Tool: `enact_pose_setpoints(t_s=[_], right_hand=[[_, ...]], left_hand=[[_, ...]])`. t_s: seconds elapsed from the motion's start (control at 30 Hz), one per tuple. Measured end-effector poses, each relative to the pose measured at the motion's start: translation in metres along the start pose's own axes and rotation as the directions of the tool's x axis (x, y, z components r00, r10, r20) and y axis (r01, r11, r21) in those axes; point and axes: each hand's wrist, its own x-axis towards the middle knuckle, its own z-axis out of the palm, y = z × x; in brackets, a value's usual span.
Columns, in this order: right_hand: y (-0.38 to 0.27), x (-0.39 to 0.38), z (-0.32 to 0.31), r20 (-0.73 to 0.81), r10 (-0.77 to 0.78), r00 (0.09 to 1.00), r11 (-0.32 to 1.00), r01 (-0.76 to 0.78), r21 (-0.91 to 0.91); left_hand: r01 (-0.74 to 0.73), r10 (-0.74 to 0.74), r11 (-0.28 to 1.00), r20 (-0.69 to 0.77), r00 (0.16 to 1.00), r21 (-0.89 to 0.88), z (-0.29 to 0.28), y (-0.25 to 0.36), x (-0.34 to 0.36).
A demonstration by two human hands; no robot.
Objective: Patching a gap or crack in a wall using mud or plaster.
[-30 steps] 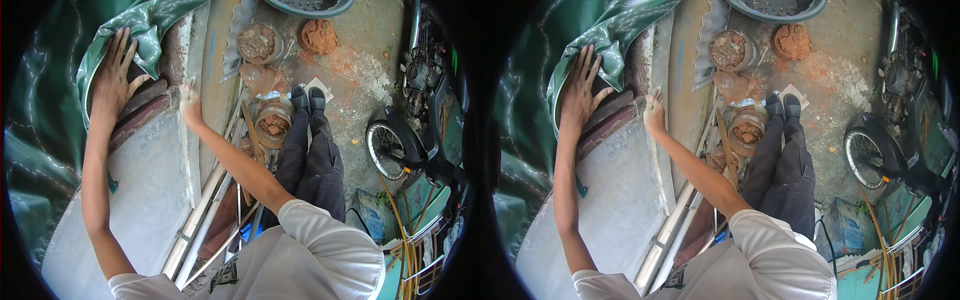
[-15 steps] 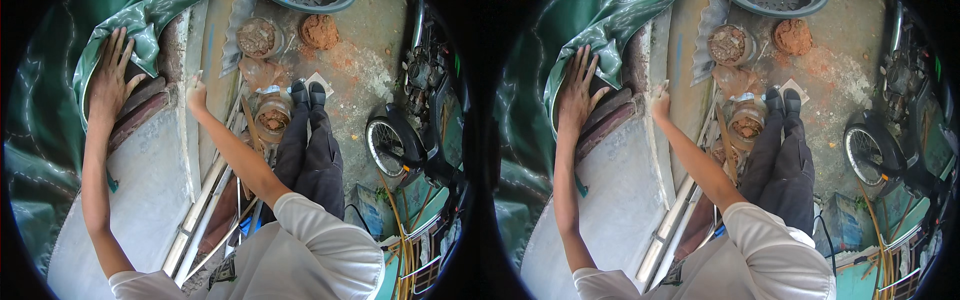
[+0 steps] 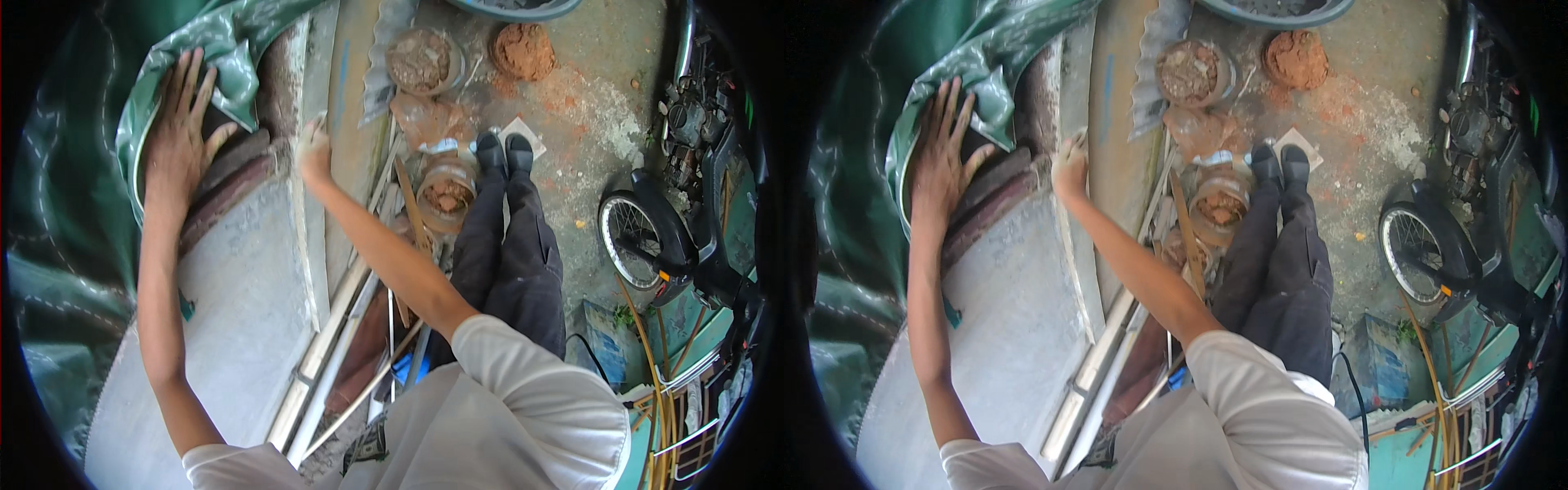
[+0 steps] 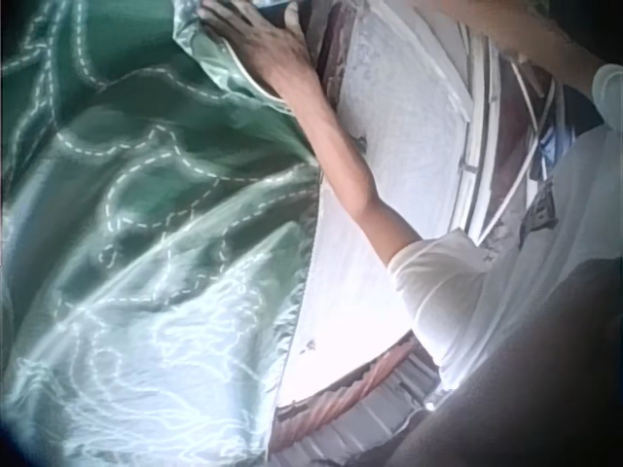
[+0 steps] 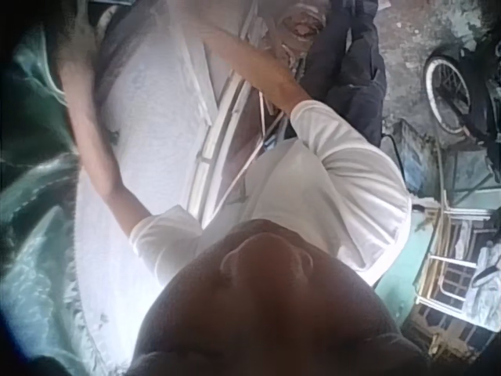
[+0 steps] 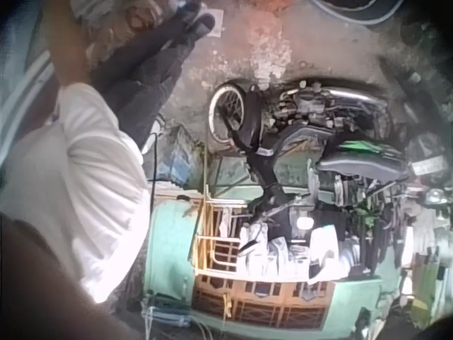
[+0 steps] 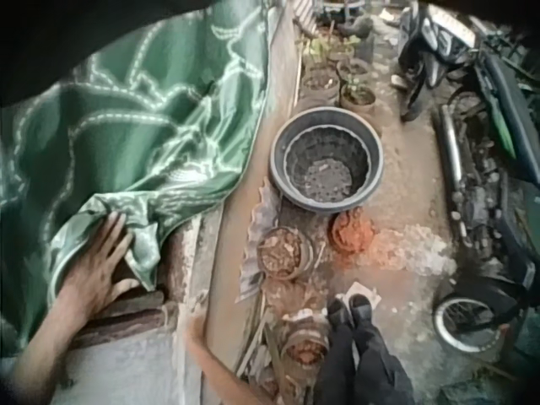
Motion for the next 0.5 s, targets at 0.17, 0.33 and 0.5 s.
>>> enact_pose_setpoints(t_s=[0.17,0.33,0.5], right_hand=[[0.005,0.011,0.003,-0.060,0.118,0.991,0.991,-0.121,-0.048],[0.010,0.008,0.012,-0.403,-0.689,0.602,0.724,0.597,-0.345],[-0.004,0.007,-0.003,-0.059,-0.191,0.980,0.981,0.192,0.010]], left_hand=[[0.018,-0.021,0.997,0.041,0.999,0.074,-0.001,0.003,0.001],[-0.001,-0.006,0.997,0.085,0.996,0.084,-0.006,0.005,0.001],[0.008,-0.012,0.998,0.062,0.998,0.057,-0.007,0.003,0.004]])
